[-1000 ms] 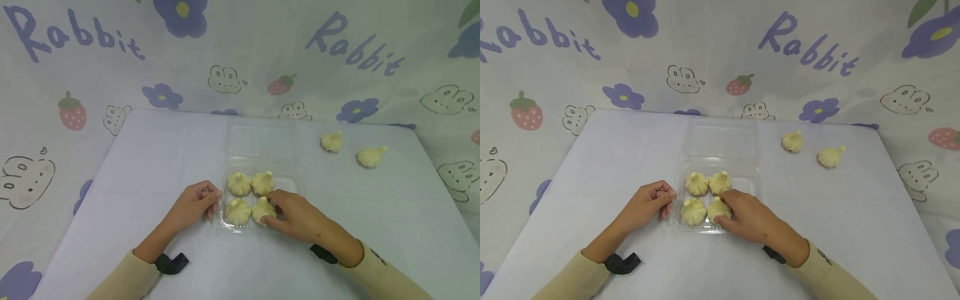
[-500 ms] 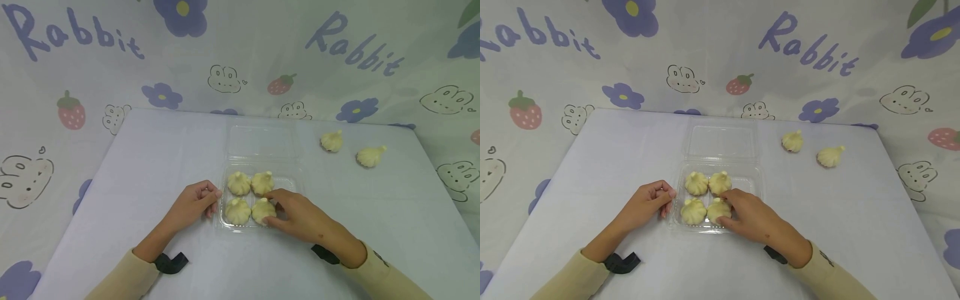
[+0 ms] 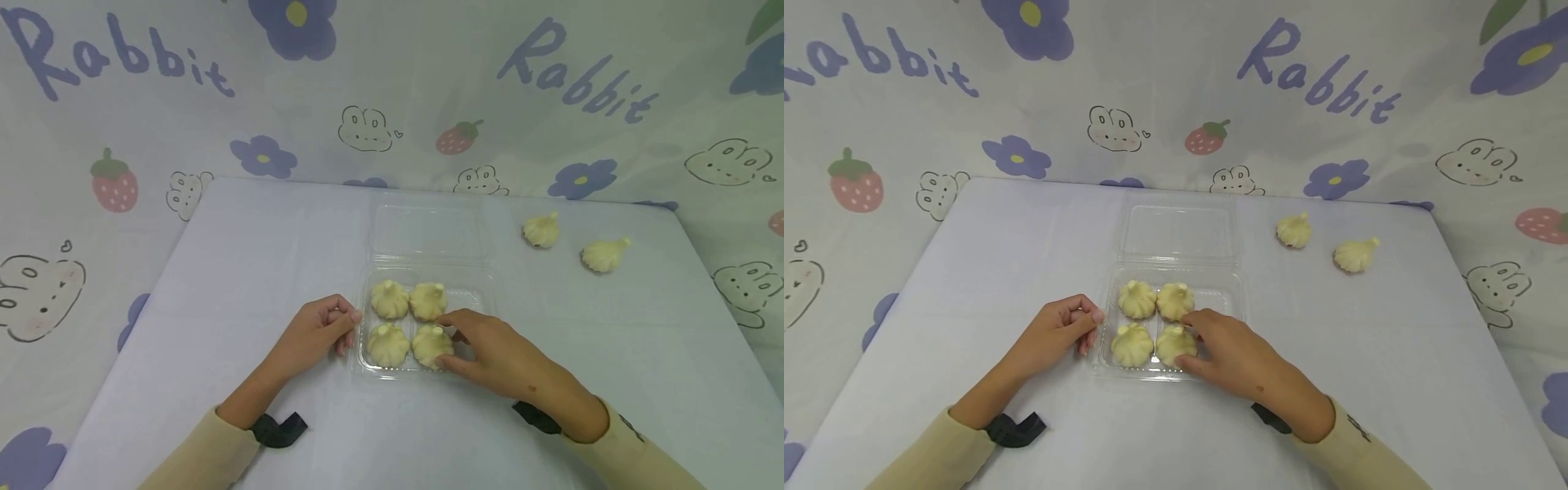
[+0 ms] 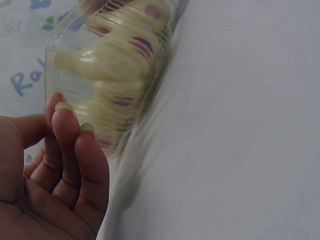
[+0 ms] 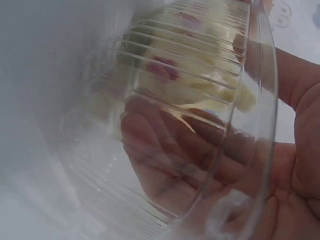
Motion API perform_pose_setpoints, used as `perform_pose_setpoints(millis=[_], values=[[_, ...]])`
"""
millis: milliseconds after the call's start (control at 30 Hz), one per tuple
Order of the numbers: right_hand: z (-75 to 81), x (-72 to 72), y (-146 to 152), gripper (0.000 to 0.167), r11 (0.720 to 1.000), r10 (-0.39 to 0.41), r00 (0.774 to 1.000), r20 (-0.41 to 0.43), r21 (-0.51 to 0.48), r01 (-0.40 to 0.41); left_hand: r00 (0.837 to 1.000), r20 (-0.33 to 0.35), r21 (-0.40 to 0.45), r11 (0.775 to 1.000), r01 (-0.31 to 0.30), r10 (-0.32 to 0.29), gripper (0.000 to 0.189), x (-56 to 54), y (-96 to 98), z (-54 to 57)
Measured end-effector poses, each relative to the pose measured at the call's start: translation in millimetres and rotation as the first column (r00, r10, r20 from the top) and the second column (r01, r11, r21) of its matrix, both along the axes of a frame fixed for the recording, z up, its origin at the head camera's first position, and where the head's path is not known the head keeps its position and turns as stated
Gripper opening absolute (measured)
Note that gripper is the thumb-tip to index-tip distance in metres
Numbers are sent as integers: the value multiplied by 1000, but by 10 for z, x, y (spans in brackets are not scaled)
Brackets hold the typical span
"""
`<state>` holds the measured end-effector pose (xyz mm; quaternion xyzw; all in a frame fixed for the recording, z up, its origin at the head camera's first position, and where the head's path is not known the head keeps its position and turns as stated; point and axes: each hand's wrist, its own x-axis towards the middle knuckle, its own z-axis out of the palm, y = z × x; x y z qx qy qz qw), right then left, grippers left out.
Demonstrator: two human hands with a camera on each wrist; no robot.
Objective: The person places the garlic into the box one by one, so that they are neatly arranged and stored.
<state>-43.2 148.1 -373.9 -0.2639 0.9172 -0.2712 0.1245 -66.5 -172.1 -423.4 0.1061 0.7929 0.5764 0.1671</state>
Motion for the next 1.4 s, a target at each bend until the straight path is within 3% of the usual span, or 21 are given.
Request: perform_pose_setpoints(millis=[300,633,900,1400], values=[[7,-35,11,41,1000,-12,1000,18,-9,12,1000,17,4,1000,-7,7,20,6,7,20],[14,-40,8,42,1000,-24,1000,14,4,24,1000,16,9,1000,-1,1,20,-1,11,29],[119,-43,104,43,998,-60,998,4,-1,60,1000,13,1,1000,-2,2,23,-3,8,24],[333,-38,477,34,989,-136,985,-103,-65,129,1000,8,-9,1000,-8,8,24,-7,13,35]])
